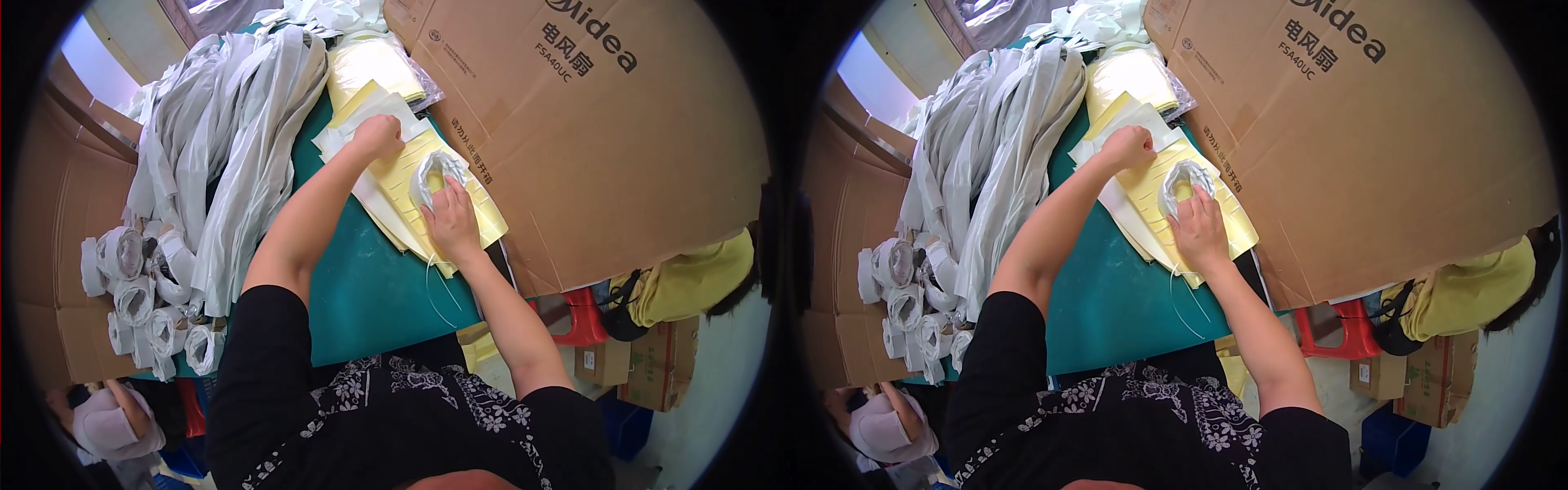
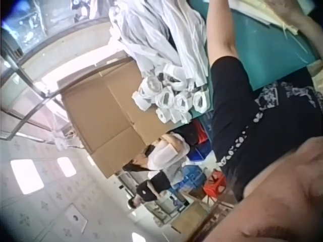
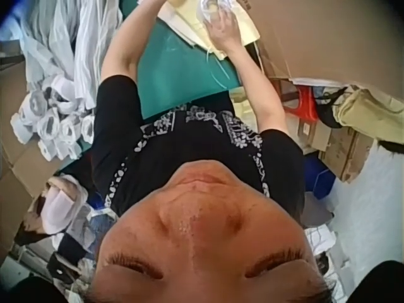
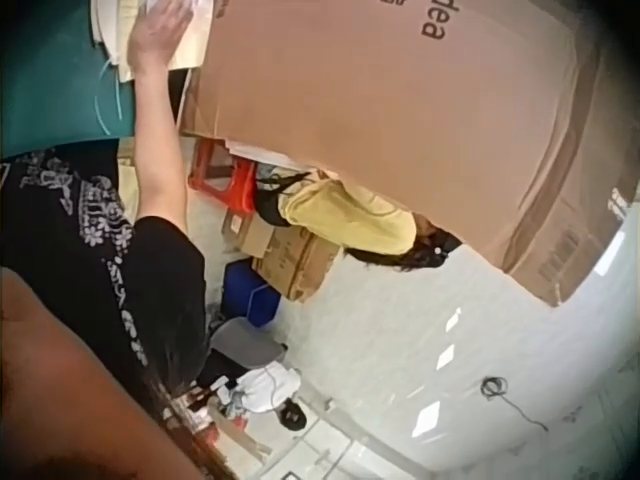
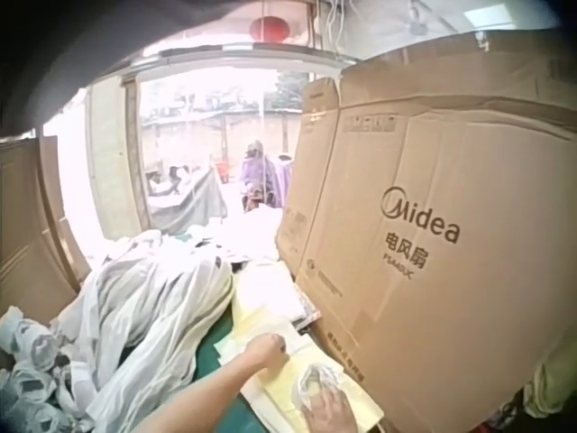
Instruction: Rolling up fabric straps and placing them into a plastic crate.
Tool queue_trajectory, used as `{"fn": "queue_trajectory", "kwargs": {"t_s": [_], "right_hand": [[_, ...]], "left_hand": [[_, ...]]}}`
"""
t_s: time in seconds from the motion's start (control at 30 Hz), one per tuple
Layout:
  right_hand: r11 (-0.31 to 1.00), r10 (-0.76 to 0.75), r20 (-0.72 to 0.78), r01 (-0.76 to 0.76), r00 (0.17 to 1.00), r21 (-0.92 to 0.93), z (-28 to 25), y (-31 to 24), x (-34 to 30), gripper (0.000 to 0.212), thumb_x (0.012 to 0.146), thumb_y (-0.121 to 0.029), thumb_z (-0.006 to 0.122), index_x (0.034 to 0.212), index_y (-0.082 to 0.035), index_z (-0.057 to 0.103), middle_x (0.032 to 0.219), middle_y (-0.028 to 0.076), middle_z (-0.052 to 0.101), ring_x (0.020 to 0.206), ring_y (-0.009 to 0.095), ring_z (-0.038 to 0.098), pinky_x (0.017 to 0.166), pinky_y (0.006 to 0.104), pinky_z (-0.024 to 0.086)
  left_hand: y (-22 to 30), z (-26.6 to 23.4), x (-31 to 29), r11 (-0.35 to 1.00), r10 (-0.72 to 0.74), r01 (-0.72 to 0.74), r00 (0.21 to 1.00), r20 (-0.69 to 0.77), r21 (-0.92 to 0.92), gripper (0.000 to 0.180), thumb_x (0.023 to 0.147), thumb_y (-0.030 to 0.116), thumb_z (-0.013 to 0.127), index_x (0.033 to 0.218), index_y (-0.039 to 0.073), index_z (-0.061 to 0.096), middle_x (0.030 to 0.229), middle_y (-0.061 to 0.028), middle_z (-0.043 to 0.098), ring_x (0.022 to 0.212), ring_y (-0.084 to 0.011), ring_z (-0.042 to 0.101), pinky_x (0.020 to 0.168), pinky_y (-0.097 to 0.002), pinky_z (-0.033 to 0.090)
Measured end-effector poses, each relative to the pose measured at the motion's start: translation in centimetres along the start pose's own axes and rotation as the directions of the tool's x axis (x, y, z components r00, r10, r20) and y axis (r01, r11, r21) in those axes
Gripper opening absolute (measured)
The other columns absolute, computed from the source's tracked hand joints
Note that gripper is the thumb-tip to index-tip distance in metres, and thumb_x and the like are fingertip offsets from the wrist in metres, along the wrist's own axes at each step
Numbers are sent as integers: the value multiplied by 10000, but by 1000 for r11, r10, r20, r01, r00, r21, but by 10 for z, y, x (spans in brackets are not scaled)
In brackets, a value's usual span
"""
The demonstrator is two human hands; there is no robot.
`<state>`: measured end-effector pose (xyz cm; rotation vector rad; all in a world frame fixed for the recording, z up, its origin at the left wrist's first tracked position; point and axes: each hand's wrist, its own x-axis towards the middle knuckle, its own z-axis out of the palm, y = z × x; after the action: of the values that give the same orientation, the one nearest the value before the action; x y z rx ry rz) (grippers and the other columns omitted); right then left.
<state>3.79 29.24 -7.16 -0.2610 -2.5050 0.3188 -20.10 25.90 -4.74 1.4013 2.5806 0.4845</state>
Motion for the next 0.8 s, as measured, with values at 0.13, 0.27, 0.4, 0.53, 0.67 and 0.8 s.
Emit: {"fn": "queue_trajectory", "kwargs": {"t_s": [0.13,0.27,0.4,0.53,0.67,0.8], "right_hand": [[1000,7,-1,-7,1000,-6,-1,0,-1,243,777,-153,653,898,-15,493,1022,195,532,1154,362,427,966,426,358],[1000,19,4,-19,1000,-12,0,0,-2,241,778,-156,652,895,-14,497,1028,187,534,1151,361,430,965,427,360],[1000,13,-1,-13,1000,-22,-1,-2,-2,237,778,-155,651,893,-15,497,1019,173,533,1152,361,427,963,428,367],[1000,9,3,-9,1000,1,2,-2,-3,234,784,-156,646,897,-16,497,1020,173,531,1147,366,427,963,427,373],[1000,4,-2,-4,1000,25,3,-1,-4,237,788,-161,642,897,-12,493,1042,194,528,1142,375,428,966,433,372],[999,-44,-40,44,998,-2,3,4,-3,242,796,-162,637,900,3,493,1034,234,525,1148,394,417,963,438,374]], "left_hand": [[-10,-8,11,992,130,-129,989,71,-14,187,663,201,642,809,88,669,814,-117,662,792,-276,635,716,-363,502],[-7,-11,12,963,180,-177,984,4,206,174,706,193,598,828,78,642,829,-123,659,798,-280,635,707,-380,496],[-3,3,11,934,215,-156,964,-156,320,165,737,195,569,820,62,619,832,-135,658,797,-281,634,697,-385,494],[-36,-33,20,801,-397,157,862,-316,-578,161,813,136,502,775,8,592,780,-127,647,738,-231,640,650,-347,507],[-122,-113,-8,-704,-307,-166,948,85,-690,194,811,56,443,917,-106,450,812,-190,559,764,-264,606,699,-327,542],[-151,-184,-105,-528,-146,-191,980,-133,-827,93,777,57,470,833,-14,451,631,-36,437,511,-108,398,456,-212,347]]}}
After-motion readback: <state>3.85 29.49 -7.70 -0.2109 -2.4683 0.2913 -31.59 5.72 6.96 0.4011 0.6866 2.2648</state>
